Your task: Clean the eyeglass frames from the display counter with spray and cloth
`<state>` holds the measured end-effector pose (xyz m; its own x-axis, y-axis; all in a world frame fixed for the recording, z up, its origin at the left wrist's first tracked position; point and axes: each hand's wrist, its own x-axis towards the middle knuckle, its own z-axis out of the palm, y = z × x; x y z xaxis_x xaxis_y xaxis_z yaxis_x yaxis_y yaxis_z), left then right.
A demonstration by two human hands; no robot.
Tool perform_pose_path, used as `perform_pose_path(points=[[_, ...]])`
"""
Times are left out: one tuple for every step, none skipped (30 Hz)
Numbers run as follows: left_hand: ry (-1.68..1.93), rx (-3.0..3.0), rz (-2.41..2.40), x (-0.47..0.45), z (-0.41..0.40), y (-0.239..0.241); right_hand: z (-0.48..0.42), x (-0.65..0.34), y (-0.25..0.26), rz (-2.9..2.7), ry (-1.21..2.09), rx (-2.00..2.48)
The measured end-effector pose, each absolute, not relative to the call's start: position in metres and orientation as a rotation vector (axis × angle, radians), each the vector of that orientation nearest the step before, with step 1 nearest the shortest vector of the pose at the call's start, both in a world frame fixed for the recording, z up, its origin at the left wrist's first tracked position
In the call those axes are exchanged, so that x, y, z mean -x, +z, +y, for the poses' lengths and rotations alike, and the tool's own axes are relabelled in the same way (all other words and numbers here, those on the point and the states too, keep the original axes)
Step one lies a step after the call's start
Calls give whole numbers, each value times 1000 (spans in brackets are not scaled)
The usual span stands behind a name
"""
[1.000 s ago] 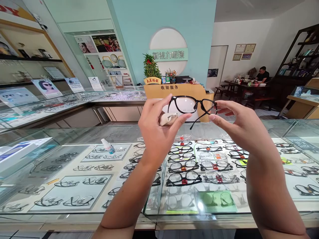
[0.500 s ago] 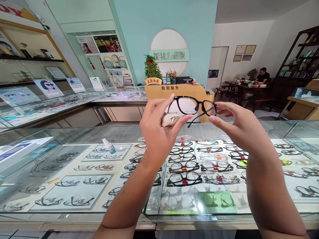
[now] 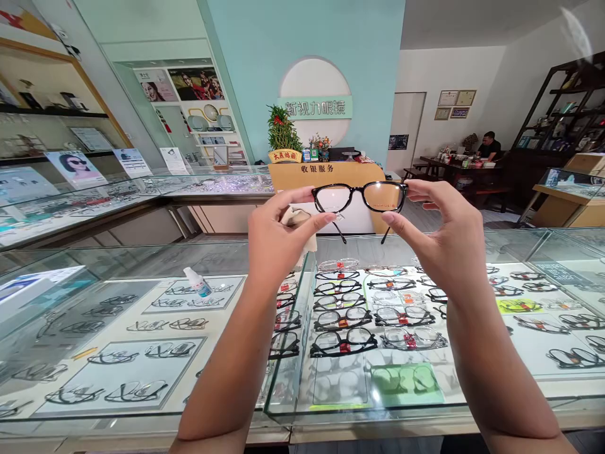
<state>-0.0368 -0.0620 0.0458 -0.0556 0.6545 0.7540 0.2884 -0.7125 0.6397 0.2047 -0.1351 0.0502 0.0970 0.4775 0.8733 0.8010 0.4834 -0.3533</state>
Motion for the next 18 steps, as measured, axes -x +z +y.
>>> perform_pose_path(points=[[1832,-1942,1002,37,-62,46,-136,-204,51,-1552,-340,1150],[1831,-1948,1000,37,-62,46,-138,-203,52,-1554,-337,1153],[1830,-1954,1007,38,-62,46,-139,-203,52,-1555,-335,1155],[1830,-1959,1018,38,-62,46,-139,-203,52,-1555,-334,1157],[1832,-1962,1030,38,-63,46,-140,-203,53,-1555,-335,1160],[1832,-1965,1038,38,-63,46,-140,-203,53,-1555,-338,1161],[1834,-1966,1043,37,-63,46,-140,-203,53,-1556,-343,1161],[1834,-1967,1042,37,-63,46,-140,-203,53,-1558,-347,1160],[1834,-1968,1040,38,-63,46,-140,-203,52,-1558,-350,1157],[1832,-1970,1038,38,-63,46,-140,-204,52,-1557,-350,1154],[1830,-1974,1038,38,-62,46,-140,-204,52,-1557,-348,1151],[1827,-1977,1040,38,-62,45,-140,-204,52,-1556,-344,1146],[1823,-1980,1043,38,-62,45,-141,-204,52,-1555,-342,1140],[1820,-1982,1046,39,-62,45,-141,-204,52,-1555,-342,1132],[1818,-1983,1049,39,-62,45,-141,-204,52,-1556,-344,1123],[1816,-1982,1050,39,-62,45,-140,-204,52,-1558,-348,1118],[1814,-1981,1051,39,-62,45,-141,-204,52,-1559,-352,1116],[1812,-1981,1054,39,-62,46,-141,-204,52,-1560,-355,1121]])
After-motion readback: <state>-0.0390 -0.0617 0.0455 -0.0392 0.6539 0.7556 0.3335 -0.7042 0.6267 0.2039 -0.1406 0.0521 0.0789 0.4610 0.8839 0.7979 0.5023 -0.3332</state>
